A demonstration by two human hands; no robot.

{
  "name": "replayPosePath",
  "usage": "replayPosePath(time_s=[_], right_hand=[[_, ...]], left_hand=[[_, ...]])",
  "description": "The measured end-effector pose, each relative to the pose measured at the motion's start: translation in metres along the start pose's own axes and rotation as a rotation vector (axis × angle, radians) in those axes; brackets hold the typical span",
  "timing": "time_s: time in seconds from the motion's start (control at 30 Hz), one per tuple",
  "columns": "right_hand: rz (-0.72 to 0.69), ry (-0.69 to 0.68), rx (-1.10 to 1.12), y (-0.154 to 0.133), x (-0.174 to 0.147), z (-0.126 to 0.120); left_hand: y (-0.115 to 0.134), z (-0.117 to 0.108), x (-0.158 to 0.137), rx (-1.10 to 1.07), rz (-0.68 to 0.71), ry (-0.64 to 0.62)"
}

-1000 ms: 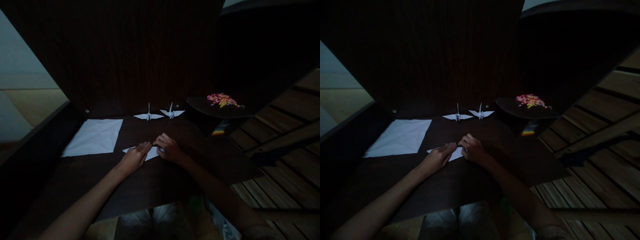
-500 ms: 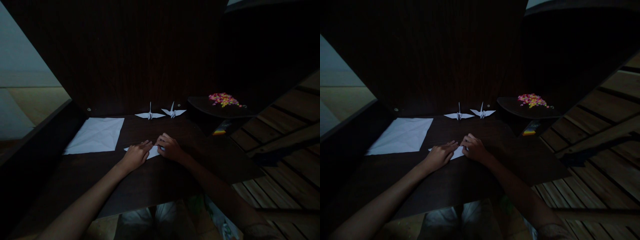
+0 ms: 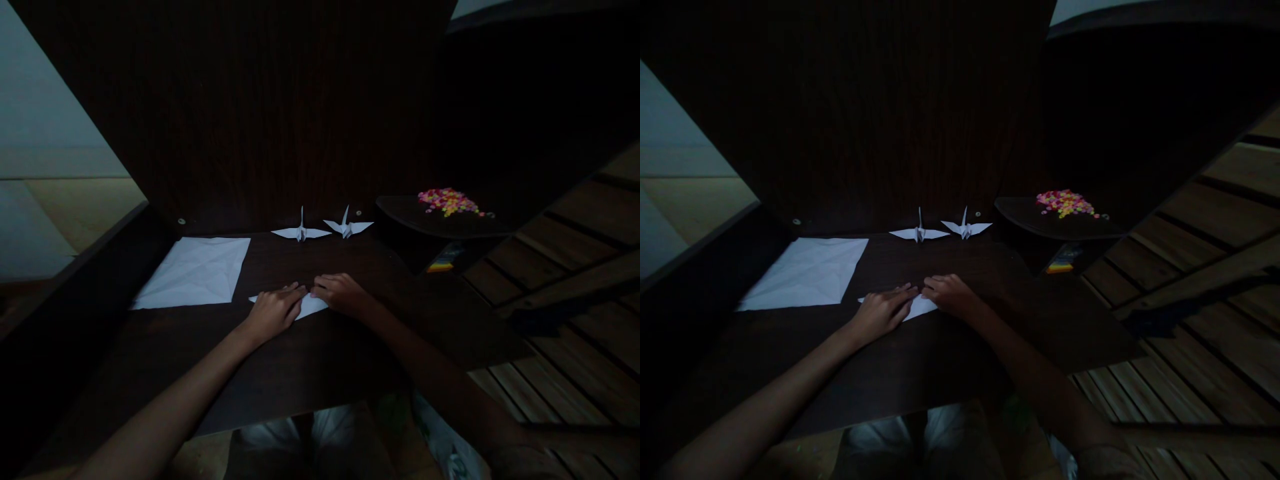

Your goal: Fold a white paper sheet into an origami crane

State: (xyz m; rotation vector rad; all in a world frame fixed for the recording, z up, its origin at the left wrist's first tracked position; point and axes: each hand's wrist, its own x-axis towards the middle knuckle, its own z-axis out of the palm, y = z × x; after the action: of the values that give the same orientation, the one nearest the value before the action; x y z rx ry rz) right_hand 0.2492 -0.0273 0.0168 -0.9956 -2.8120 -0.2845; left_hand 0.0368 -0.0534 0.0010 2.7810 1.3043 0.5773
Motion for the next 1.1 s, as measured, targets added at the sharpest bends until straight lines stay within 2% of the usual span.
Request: replayPosePath(time_s=[0.4, 0.47, 0.6, 0.73, 0.83, 1.1], right_hand=[[-0.138, -0.059, -0.087, 0.003, 0.005, -0.007], [-0.092, -0.007, -0.06, 0.006, 0.002, -0.002], [0.012, 0.205, 0.089, 0.01, -0.006, 0.013], [0.007, 0.279, 0.223, 0.008, -0.011, 0.021], [0.016, 0.27, 0.215, 0.005, -0.011, 0.021], [0.043, 0.13, 0.043, -0.003, -0.01, 0.008]], left_hand=[[0.0, 0.0, 0.001, 0.008, -0.005, 0.009], [0.001, 0.0, 0.001, 0.011, -0.006, 0.003], [0.004, -0.001, 0.002, 0.001, 0.001, -0.02], [0.006, -0.003, 0.002, 0.026, -0.007, -0.054], [0.006, -0.004, 0.002, 0.038, -0.013, -0.077], [0.001, -0.008, 0.004, 0.019, 0.043, -0.112]])
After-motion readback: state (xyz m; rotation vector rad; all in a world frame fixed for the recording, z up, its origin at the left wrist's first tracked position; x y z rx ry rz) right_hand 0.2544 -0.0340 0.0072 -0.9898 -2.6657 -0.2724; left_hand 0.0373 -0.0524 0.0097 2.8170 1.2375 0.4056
